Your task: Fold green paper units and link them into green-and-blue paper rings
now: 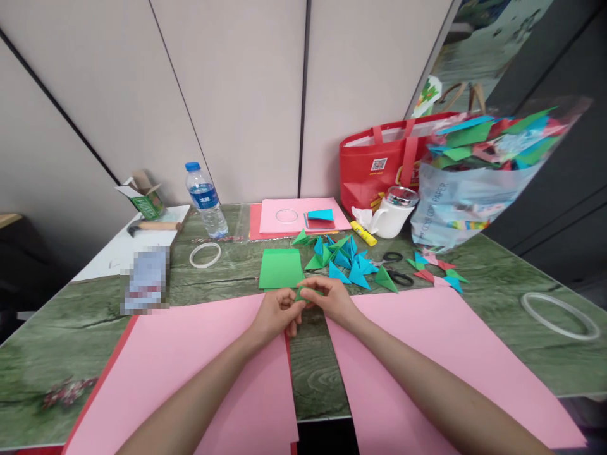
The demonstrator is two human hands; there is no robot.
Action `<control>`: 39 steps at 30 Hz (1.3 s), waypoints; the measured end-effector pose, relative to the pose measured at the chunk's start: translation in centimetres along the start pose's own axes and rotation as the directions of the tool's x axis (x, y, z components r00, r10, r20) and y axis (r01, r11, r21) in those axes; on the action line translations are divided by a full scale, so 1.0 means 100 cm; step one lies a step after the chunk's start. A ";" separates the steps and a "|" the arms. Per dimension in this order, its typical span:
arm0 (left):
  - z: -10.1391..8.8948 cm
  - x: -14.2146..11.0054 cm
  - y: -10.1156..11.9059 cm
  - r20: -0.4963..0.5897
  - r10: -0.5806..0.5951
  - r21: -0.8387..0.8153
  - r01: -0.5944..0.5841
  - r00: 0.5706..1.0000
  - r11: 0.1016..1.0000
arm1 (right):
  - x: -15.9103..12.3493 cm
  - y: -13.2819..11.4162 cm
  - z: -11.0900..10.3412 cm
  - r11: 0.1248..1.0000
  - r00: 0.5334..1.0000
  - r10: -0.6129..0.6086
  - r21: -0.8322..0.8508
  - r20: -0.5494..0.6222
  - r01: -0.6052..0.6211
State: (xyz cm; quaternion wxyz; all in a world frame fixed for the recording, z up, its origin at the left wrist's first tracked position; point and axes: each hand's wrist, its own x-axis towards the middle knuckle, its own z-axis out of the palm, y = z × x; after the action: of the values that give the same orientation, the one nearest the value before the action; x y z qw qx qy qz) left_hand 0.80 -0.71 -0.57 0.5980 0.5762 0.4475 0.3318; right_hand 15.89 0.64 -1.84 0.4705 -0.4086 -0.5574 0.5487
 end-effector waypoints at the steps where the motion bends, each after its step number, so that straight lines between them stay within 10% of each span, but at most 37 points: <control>1: -0.001 0.001 0.000 -0.019 0.007 -0.020 -0.007 1.000 1.000 | 0.001 0.001 -0.001 0.999 1.000 0.010 0.050 -0.017 -0.009; 17: -0.011 0.004 0.002 0.186 -0.038 -0.426 0.115 0.982 0.897 | -0.001 -0.002 -0.007 0.983 0.982 -0.181 -0.039 -0.051 0.179; 22: -0.014 0.005 0.001 0.097 -0.014 -0.496 0.061 0.995 0.866 | 0.001 -0.001 -0.009 0.926 0.942 -0.321 -0.242 -0.099 0.290; 26: -0.016 0.007 0.002 -0.071 -0.008 -0.520 -0.030 0.997 0.854 | 0.005 -0.001 -0.028 0.717 0.799 -0.546 -0.634 -0.251 0.291; 30: -0.018 0.008 0.004 -0.157 0.009 -0.550 -0.095 0.988 0.830 | 0.011 -0.006 -0.054 0.415 0.684 -0.674 -0.909 -0.280 0.037; 39: -0.023 0.012 0.002 -0.225 0.026 -0.602 -0.160 0.974 0.782 | 0.010 -0.005 -0.057 0.241 0.916 -0.365 -0.968 -0.164 -0.077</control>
State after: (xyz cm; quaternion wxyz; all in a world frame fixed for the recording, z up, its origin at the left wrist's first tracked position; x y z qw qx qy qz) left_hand -0.82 1.32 -0.40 0.6868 0.3338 0.3443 0.5462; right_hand 21.25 2.92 -1.56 0.2646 -0.6467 -0.7144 -0.0372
